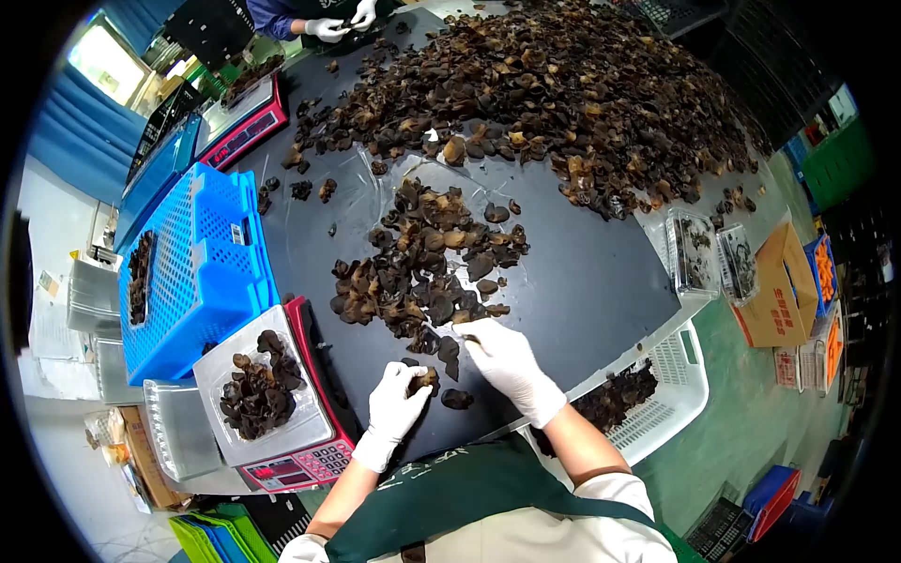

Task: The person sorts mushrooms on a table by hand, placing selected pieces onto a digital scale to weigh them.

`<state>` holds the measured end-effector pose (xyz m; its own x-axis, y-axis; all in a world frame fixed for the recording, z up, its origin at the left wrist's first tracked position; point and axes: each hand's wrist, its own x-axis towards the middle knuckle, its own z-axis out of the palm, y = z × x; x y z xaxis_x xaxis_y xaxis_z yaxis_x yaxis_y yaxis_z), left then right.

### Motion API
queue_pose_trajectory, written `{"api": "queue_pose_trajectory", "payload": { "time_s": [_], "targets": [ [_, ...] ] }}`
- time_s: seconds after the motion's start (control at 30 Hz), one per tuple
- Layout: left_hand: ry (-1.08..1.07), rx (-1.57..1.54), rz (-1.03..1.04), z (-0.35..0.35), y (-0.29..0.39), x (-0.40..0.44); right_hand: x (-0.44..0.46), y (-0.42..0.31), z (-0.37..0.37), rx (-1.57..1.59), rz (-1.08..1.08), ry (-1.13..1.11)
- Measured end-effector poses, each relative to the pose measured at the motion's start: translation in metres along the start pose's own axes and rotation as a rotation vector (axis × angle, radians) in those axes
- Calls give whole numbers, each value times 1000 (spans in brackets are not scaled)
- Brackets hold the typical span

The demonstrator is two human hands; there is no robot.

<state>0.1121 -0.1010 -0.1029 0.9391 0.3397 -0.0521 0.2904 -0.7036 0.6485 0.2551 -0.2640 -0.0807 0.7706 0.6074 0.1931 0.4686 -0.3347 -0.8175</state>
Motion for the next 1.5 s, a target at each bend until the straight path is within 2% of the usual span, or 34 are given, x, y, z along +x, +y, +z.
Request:
{"api": "queue_pose_trajectory", "payload": {
  "time_s": [0.03, 0.07, 0.13, 0.2, 0.27, 0.33, 0.37, 0.43, 0.53, 0.6, 0.67, 0.73, 0.77, 0.8, 0.87, 0.9, 0.93, 0.97, 1.0, 1.07, 1.1, 1.13, 1.2, 1.27, 1.33, 1.43, 1.5],
  "targets": [
    [-2, -3, -11, 0, -1, -5, 1, -15, -11, 132, 214, -42],
    [8, -76, -41, 0, -3, -5, 0, -12, -9, 129, 211, -47],
    [14, -149, -71, -1, -9, -7, -13, -5, -1, 67, -9, -40],
    [58, -482, -122, -2, -19, -9, -21, -9, 12, -91, 73, -148],
    [-163, -832, -467, -17, -23, -8, -29, 2, 37, -331, 41, -116],
    [-237, -1331, -537, -21, -32, -10, -28, 11, 52, -352, 4, -109],
    [-229, -1328, -538, -23, -31, -12, -27, 14, 55, -369, 8, -118],
    [-318, -1684, -524, -26, -26, -14, -22, 11, 47, -326, 73, -169],
    [-374, -1825, -472, -24, -28, -15, -14, -7, -7, -81, 95, -261],
    [-372, -1845, -471, -26, -27, -17, -8, -28, -66, -24, 326, -538],
    [-378, -1877, -455, -28, -27, -15, -22, -8, -109, 5, 256, -742],
    [-376, -1803, -423, -28, -28, -14, -42, -16, -133, -420, 336, -754],
    [-336, -1804, -475, -32, -23, -13, -40, -27, -134, -732, 445, -841],
    [-296, -1804, -529, -35, -19, -12, -46, -25, -130, -735, 456, -836],
    [-252, -1868, -560, -38, -14, -9, -63, -9, -114, -702, 294, -400],
    [-205, -1787, -572, -34, -16, -11, -62, -7, -101, -598, 191, -319],
    [-157, -1704, -583, -30, -20, -14, -57, -8, -85, -486, 177, -255],
    [-157, -1601, -519, -25, -20, -12, -56, -5, -66, -466, 122, -186],
    [-208, -1306, -529, -30, -16, -10, -54, -2, -48, -436, 86, -136],
    [-139, -1013, -376, -19, -5, -12, -43, -5, -16, -378, 76, 38],
    [-163, -742, -257, -17, 0, -12, -43, 3, -9, -374, 74, 40],
    [-168, -575, -160, -15, 11, -14, -42, 11, -3, -372, 92, 50],
    [-158, -285, 162, 0, 14, -15, -43, 31, 7, -328, 136, 86],
    [-96, -4, 326, 7, 28, -16, -36, 18, -2, -246, 186, 9],
    [-247, 182, 344, 17, 29, -17, -26, 5, -2, -187, -3, -18],
    [-273, 170, 343, 24, 23, -19, -19, -1, 27, -201, -90, -12],
    [-218, 159, 290, 24, 20, -24, -10, -9, 46, -279, -143, -1]
  ]
}}
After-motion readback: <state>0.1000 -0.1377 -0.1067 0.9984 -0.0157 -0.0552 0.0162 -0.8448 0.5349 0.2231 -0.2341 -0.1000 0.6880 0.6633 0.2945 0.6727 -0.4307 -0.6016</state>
